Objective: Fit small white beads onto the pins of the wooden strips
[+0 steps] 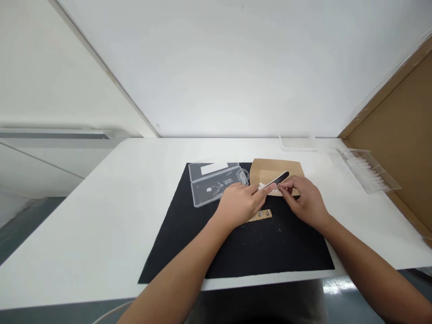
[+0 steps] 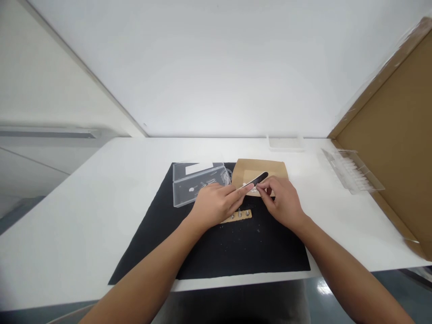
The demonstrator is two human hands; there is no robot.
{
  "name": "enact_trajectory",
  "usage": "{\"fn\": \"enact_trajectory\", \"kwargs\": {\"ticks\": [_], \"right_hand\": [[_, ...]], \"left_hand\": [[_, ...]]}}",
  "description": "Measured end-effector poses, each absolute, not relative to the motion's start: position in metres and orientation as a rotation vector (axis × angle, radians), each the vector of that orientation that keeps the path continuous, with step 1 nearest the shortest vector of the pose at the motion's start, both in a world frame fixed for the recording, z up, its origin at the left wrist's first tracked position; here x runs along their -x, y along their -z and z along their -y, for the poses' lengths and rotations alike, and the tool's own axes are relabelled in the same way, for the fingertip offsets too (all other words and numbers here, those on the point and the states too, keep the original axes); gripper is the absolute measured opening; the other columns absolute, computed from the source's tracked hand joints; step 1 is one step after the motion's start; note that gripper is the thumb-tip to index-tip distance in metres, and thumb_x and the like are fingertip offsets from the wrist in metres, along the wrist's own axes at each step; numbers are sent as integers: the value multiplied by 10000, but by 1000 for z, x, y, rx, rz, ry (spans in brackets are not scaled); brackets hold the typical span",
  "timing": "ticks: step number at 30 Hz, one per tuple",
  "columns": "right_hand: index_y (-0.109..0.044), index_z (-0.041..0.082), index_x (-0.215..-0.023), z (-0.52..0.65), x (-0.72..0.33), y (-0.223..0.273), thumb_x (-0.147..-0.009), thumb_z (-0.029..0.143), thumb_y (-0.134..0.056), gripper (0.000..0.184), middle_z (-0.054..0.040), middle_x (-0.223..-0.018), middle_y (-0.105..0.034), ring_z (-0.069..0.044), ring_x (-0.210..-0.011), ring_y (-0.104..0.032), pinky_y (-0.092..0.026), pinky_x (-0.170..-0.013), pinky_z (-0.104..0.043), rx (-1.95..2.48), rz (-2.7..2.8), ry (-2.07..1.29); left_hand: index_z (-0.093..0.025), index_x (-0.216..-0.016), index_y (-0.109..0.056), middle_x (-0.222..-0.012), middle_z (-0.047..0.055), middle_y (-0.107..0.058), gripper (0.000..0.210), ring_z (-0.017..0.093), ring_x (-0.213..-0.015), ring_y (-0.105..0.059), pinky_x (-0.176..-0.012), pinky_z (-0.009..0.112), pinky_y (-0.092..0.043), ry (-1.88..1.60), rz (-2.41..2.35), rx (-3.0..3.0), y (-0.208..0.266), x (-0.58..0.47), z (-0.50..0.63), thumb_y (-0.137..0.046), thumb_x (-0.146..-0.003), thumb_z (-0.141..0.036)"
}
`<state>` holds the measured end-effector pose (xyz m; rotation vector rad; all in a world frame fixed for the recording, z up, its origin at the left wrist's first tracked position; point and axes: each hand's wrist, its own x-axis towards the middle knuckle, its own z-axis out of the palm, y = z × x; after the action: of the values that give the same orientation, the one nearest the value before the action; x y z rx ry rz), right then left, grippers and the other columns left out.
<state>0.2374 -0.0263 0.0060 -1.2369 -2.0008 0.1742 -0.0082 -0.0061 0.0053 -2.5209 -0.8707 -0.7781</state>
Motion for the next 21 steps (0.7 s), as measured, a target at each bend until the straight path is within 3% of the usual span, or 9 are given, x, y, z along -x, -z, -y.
{"fn": "enact_trajectory", "kwargs": {"ticks": [4, 21], "right_hand": [[-670, 250, -981, 25, -239, -6, -1050, 310, -631, 99, -20, -929, -751, -196, -748, -671, -507, -744, -377, 1280, 1926, -174], [-682, 239, -993, 26, -235, -4, -1051, 329, -625, 122, -25, -916, -727, -193, -771, -664, -514, -742, -359, 1255, 1942, -184]], "left_hand": [[-262, -1387, -704, -659, -23, -655, 336, 125, -525, -568, -535, 264, -339, 793, 878, 2504, -5, 9, 6, -560, -1084, -267], [-263, -1427, -674, -666, -23, -654, 363, 123, -531, -568, -538, 263, -344, 784, 864, 2508, -3, 8, 5, -561, -1081, -265]]}}
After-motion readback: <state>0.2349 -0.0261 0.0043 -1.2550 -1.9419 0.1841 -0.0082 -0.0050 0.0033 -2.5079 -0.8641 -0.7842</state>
